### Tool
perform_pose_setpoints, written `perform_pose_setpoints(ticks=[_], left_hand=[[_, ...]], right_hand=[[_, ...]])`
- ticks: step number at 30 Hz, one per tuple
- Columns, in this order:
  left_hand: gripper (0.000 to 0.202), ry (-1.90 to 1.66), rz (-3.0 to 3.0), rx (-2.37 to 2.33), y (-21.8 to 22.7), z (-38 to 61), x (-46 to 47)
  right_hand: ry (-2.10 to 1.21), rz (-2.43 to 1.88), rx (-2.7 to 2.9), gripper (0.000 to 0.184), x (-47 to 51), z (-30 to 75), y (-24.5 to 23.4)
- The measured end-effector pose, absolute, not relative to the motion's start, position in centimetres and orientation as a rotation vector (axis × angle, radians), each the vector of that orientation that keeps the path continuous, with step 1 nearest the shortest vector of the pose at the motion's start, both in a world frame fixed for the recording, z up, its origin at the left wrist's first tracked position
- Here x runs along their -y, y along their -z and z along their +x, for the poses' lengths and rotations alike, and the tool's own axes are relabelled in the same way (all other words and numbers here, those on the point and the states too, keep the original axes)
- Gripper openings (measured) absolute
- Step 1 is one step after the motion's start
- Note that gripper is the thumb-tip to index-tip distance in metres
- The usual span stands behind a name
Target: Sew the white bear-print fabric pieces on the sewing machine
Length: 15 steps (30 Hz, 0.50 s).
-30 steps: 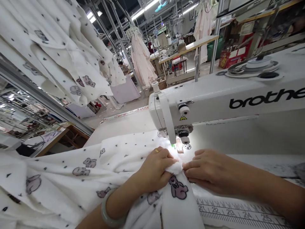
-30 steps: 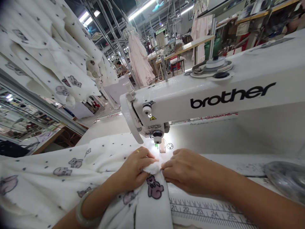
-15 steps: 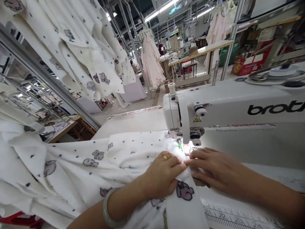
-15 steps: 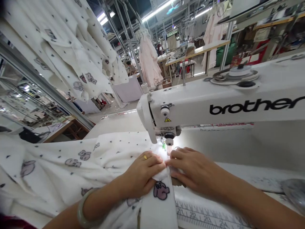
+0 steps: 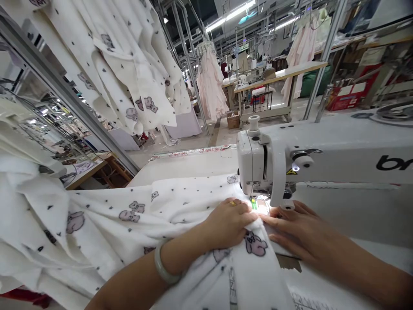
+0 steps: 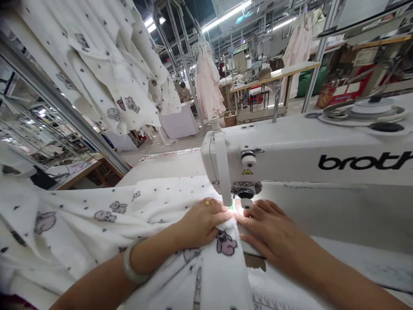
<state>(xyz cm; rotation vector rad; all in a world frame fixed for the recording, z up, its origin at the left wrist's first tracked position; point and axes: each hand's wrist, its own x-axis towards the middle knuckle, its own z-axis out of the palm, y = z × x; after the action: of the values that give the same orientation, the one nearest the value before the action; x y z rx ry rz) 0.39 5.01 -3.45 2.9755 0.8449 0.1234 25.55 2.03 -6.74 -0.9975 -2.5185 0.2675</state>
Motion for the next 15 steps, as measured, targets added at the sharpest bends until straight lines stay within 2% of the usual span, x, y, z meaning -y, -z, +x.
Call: perform_pose_setpoints(ticks=[5, 15], left_hand=[[0.038, -0.121, 2.994, -0.873, 3.5, 0.5, -6.0], [0.038, -0.184, 2.97, -0.902, 3.4, 0.6, -5.9]], right_hand=[[-0.203, -1.007, 2.483, 0.029, -2.1, 25.7, 6.7], [-0.297, -1.003, 2.514, 0.029, -2.3, 25.9, 5.8]])
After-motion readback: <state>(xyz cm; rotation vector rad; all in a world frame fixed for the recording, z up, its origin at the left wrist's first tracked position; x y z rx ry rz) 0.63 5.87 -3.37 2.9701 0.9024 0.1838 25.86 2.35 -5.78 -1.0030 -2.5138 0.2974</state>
